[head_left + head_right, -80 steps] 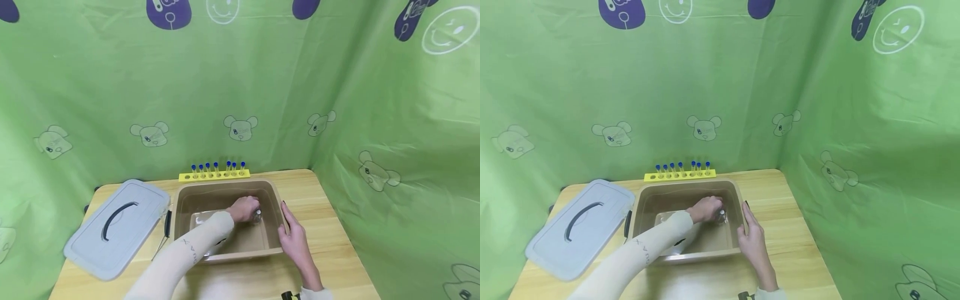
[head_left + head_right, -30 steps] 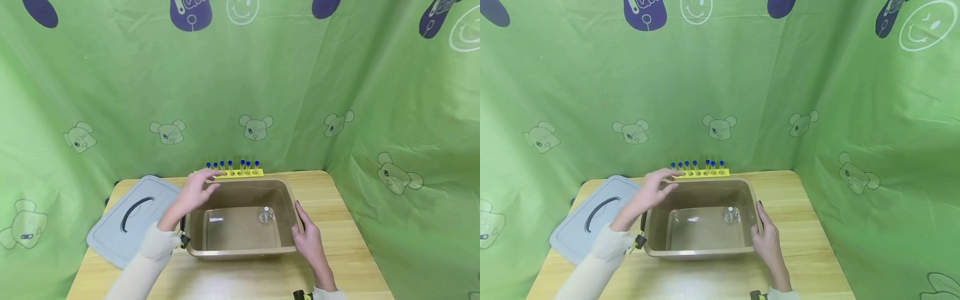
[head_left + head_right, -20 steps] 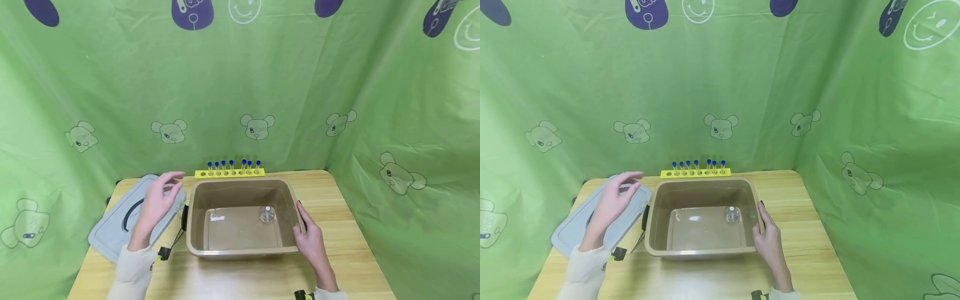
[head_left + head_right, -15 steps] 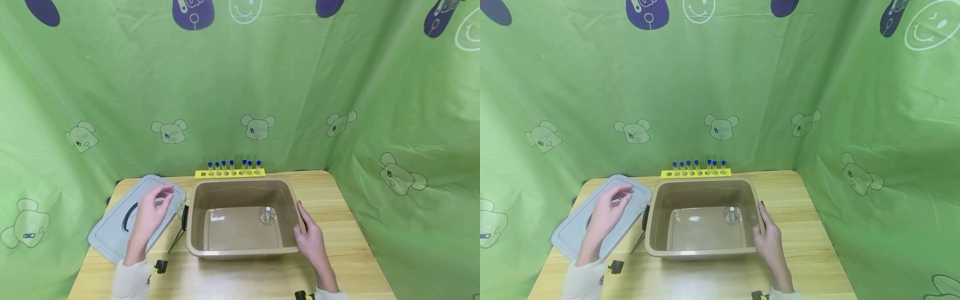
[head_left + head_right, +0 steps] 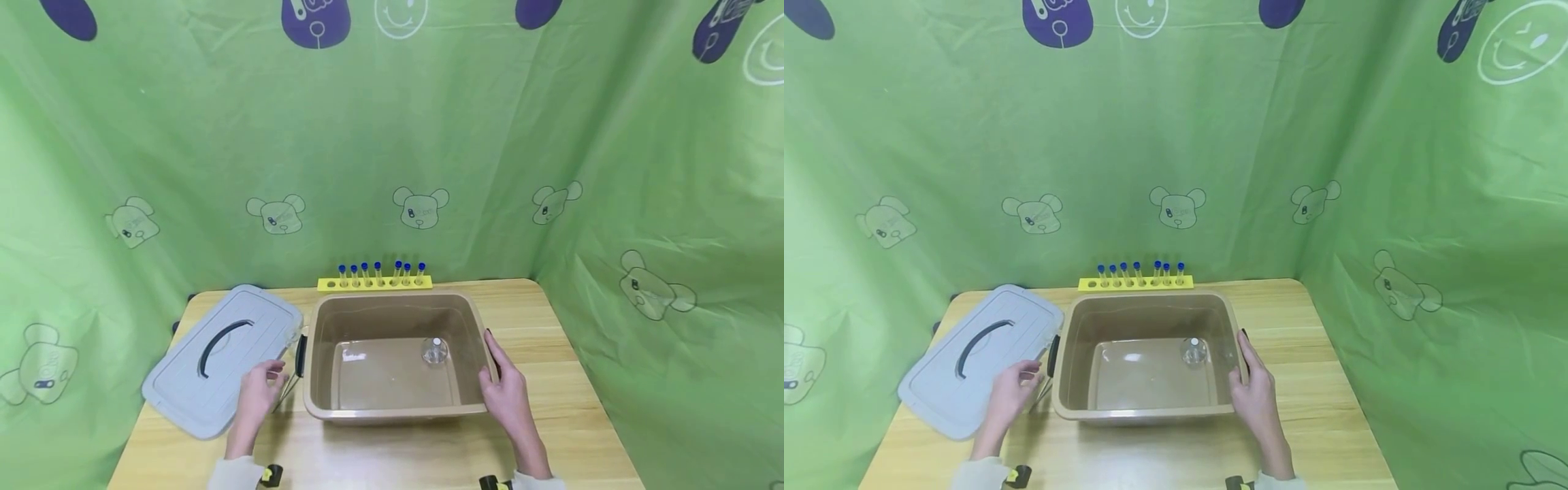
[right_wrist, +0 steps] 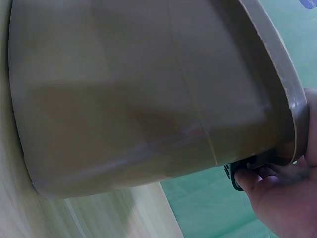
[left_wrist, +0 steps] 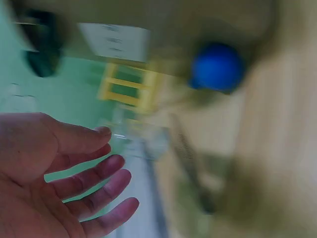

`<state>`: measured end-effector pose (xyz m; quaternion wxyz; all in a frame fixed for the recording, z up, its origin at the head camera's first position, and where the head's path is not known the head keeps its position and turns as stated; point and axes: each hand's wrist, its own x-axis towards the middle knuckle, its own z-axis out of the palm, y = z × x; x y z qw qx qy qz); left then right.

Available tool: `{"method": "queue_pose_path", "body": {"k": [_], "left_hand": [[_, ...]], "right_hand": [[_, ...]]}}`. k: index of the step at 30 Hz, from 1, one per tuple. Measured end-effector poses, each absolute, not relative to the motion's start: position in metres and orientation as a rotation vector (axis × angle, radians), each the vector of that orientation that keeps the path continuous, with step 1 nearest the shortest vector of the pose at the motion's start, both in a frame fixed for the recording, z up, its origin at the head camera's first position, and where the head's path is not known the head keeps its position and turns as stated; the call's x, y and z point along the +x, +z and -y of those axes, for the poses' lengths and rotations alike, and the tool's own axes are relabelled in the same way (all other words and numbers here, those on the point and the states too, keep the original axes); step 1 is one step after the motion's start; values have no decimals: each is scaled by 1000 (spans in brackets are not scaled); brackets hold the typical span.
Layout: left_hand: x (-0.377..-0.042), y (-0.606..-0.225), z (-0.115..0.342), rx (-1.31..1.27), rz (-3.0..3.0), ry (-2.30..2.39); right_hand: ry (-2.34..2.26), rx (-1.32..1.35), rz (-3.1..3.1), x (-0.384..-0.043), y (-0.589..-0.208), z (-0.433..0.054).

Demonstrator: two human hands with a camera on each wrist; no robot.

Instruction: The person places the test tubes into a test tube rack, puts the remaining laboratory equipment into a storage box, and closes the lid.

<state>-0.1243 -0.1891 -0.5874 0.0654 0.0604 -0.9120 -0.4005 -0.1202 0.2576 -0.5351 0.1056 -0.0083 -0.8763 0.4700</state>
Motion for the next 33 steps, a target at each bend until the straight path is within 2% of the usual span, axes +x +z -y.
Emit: {"method": "queue_pose_path", "body": {"k": [12,33], "left_hand": [[-136,-625,181,199,2886,-1059],[-138,-632,178,203,2934,-892]], "right_hand": [[1389,-7,2581,-121,-536,-258],[1352,-4,2575,-119,-536,-258]]}}
